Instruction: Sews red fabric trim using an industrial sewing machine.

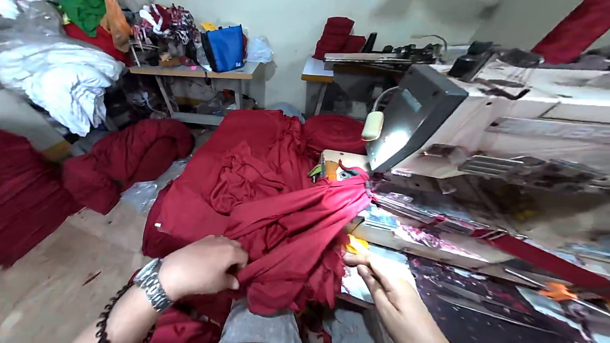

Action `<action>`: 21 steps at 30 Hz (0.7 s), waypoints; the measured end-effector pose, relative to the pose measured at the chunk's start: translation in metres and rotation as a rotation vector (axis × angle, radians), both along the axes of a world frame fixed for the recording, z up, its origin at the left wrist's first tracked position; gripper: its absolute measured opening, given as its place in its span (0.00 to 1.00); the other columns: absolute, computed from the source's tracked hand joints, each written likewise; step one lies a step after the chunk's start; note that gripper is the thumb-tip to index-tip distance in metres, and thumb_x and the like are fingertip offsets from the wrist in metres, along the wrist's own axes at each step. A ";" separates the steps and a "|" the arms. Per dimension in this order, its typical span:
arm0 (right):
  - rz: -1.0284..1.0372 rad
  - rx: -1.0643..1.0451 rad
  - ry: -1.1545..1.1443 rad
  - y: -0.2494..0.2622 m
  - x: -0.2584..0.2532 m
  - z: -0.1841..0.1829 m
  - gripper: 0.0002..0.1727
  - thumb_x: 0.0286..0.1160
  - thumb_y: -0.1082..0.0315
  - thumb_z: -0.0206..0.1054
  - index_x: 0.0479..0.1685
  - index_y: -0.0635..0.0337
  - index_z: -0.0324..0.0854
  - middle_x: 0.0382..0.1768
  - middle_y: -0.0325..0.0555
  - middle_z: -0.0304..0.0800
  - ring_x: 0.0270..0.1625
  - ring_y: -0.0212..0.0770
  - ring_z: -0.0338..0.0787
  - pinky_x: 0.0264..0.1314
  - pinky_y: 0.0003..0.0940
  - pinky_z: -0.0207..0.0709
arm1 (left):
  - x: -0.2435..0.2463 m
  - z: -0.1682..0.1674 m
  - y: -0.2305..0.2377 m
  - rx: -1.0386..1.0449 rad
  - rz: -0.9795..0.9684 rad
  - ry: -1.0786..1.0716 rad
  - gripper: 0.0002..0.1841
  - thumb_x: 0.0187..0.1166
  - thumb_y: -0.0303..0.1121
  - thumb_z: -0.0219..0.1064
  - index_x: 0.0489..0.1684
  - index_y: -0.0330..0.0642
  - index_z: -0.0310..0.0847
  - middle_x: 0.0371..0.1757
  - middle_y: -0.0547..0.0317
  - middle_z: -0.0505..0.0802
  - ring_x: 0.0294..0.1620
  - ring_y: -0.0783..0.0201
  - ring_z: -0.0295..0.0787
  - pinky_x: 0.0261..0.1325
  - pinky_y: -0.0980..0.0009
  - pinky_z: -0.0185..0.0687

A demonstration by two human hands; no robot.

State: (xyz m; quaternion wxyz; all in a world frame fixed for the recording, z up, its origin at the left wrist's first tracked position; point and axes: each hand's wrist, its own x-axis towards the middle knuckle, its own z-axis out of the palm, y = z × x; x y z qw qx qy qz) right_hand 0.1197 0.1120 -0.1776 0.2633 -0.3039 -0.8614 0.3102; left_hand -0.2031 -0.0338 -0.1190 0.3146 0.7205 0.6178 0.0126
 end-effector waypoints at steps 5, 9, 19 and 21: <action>0.112 0.091 0.003 -0.005 -0.037 0.003 0.13 0.83 0.72 0.58 0.51 0.61 0.90 0.48 0.51 0.94 0.55 0.50 0.93 0.61 0.52 0.84 | -0.054 0.042 -0.011 0.306 0.156 -0.355 0.11 0.85 0.41 0.62 0.39 0.47 0.88 0.33 0.70 0.89 0.34 0.79 0.83 0.40 0.77 0.82; 0.235 0.162 -0.110 0.001 -0.129 0.054 0.16 0.85 0.67 0.57 0.59 0.61 0.89 0.61 0.57 0.90 0.70 0.57 0.86 0.75 0.55 0.77 | -0.019 0.140 0.002 0.492 0.004 -0.769 0.10 0.83 0.46 0.63 0.34 0.57 0.85 0.28 0.80 0.87 0.29 0.89 0.80 0.32 0.92 0.73; -0.050 0.270 0.068 0.026 -0.052 0.068 0.11 0.80 0.71 0.62 0.51 0.55 0.90 0.48 0.46 0.94 0.50 0.42 0.95 0.50 0.43 0.90 | 0.005 0.149 0.025 0.534 0.010 -0.537 0.14 0.72 0.28 0.63 0.15 0.32 0.77 0.22 0.61 0.84 0.30 0.77 0.79 0.41 0.81 0.73; -0.128 0.264 0.182 0.035 -0.052 0.058 0.17 0.79 0.72 0.64 0.63 0.54 0.90 0.60 0.48 0.93 0.61 0.43 0.93 0.60 0.44 0.89 | 0.088 0.165 0.031 0.626 0.441 -0.715 0.18 0.59 0.15 0.57 0.02 0.39 0.57 0.07 0.67 0.70 0.13 0.81 0.66 0.25 0.88 0.61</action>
